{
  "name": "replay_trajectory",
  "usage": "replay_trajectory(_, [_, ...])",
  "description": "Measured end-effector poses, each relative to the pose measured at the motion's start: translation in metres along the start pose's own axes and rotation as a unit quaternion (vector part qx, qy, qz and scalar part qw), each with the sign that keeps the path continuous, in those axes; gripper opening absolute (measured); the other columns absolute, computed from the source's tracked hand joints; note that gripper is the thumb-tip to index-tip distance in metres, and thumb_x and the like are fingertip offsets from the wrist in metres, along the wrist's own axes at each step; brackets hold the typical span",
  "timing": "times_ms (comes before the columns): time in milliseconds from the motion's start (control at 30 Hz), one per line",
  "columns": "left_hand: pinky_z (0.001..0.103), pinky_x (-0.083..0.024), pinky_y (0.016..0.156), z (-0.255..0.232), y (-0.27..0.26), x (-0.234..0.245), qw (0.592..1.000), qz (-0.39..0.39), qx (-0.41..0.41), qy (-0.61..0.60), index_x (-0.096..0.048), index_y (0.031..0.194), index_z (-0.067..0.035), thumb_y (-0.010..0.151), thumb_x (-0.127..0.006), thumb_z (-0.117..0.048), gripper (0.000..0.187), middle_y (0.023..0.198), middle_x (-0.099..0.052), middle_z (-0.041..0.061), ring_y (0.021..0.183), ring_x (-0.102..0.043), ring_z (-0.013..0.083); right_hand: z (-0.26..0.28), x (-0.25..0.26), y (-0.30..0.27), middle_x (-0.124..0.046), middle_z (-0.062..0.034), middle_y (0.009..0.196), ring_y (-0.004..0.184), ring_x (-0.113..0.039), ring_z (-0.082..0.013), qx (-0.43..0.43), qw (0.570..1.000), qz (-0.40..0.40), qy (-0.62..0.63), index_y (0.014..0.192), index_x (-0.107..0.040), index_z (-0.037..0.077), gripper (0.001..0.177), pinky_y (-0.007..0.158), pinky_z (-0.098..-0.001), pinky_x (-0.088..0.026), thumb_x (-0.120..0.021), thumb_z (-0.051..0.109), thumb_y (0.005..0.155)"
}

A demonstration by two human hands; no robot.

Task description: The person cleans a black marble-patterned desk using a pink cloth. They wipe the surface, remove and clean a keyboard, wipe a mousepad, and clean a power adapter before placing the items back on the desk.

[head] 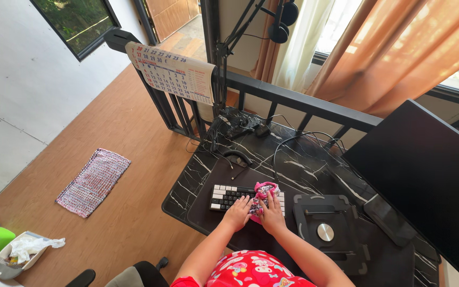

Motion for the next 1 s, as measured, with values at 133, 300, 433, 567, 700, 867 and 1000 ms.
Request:
replay_trajectory(133, [0.06,-0.016,0.122,0.026,0.002,0.001,0.986,0.093,0.126,0.055,-0.031,0.159,-0.012,0.093,-0.065,-0.047,0.082,0.167,-0.022,0.019,0.153,-0.019,0.0388,0.014,-0.006,0.015,-0.032,-0.0212,0.159,0.145,-0.031,-0.0475,-0.018,1.0,0.0,0.026,0.14,-0.059,0.017,0.055,0.114,-0.0521,-0.036,-0.071,0.029,0.087])
replay_trajectory(300, [0.065,-0.008,0.123,0.072,-0.019,0.016,0.948,0.143,0.279,0.048,-0.022,0.163,-0.02,0.09,-0.063,-0.061,0.093,0.169,-0.012,0.017,0.157,-0.01,0.0377,0.056,-0.024,0.035,-0.032,-0.0229,0.159,0.147,-0.031,-0.0462,0.02,0.995,0.012,0.094,0.139,-0.061,0.013,0.059,0.111,-0.0483,-0.041,-0.072,0.01,0.081])
replay_trajectory(433, [0.06,-0.01,0.124,0.093,-0.036,0.036,0.97,0.085,0.222,0.048,-0.024,0.16,-0.016,0.088,-0.069,-0.053,0.093,0.169,-0.013,0.016,0.156,-0.012,0.0363,0.091,-0.037,0.048,-0.034,-0.0252,0.157,0.147,-0.032,-0.0474,0.061,0.993,0.0,0.101,0.138,-0.061,0.008,0.061,0.112,-0.0483,-0.04,-0.073,0.008,0.078])
replay_trajectory(567, [0.052,-0.018,0.126,0.104,-0.05,0.055,0.99,-0.006,0.126,0.055,-0.027,0.161,-0.008,0.084,-0.076,-0.034,0.095,0.17,-0.019,0.016,0.156,-0.02,0.0354,0.122,-0.052,0.058,-0.035,-0.0243,0.159,0.147,-0.032,-0.0473,0.112,0.986,0.023,0.122,0.134,-0.061,0.001,0.057,0.114,-0.0489,-0.039,-0.073,0.006,0.078])
replay_trajectory(700, [0.051,-0.019,0.123,0.118,-0.067,0.068,0.992,-0.055,0.108,0.026,-0.027,0.161,-0.004,0.079,-0.079,-0.028,0.1,0.168,-0.019,0.019,0.154,-0.022,0.0379,0.15,-0.065,0.068,-0.036,-0.0231,0.156,0.145,-0.03,-0.0469,0.171,0.975,0.062,0.125,0.137,-0.06,-0.001,0.063,0.115,-0.0506,-0.036,-0.074,0.005,0.076])
replay_trajectory(867, [0.052,-0.018,0.122,0.135,-0.076,0.067,0.99,-0.003,0.139,0.006,-0.038,0.15,-0.01,0.072,-0.085,-0.036,0.095,0.162,-0.023,0.023,0.151,-0.02,0.0406,0.159,-0.077,0.07,-0.041,-0.0171,0.157,0.15,-0.03,-0.0407,0.237,0.953,0.153,0.108,0.136,-0.063,0.005,0.062,0.115,-0.0458,-0.038,-0.069,-0.003,0.075])
replay_trajectory(1000, [0.054,-0.018,0.123,0.128,-0.062,0.061,0.992,-0.011,0.124,0.006,-0.039,0.15,-0.008,0.074,-0.084,-0.037,0.093,0.156,-0.037,0.022,0.149,-0.028,0.0412,0.149,-0.072,0.063,-0.043,-0.0147,0.158,0.151,-0.031,-0.038,0.246,0.949,0.166,0.102,0.134,-0.065,0.005,0.057,0.113,-0.0442,-0.041,-0.068,-0.002,0.078])
Point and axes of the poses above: each hand's wrist, its own y-axis towards the middle knuckle, its own x-axis out of the back of the hand, z = x × y, the point moved 6 cm from there along y, towards the middle knuckle
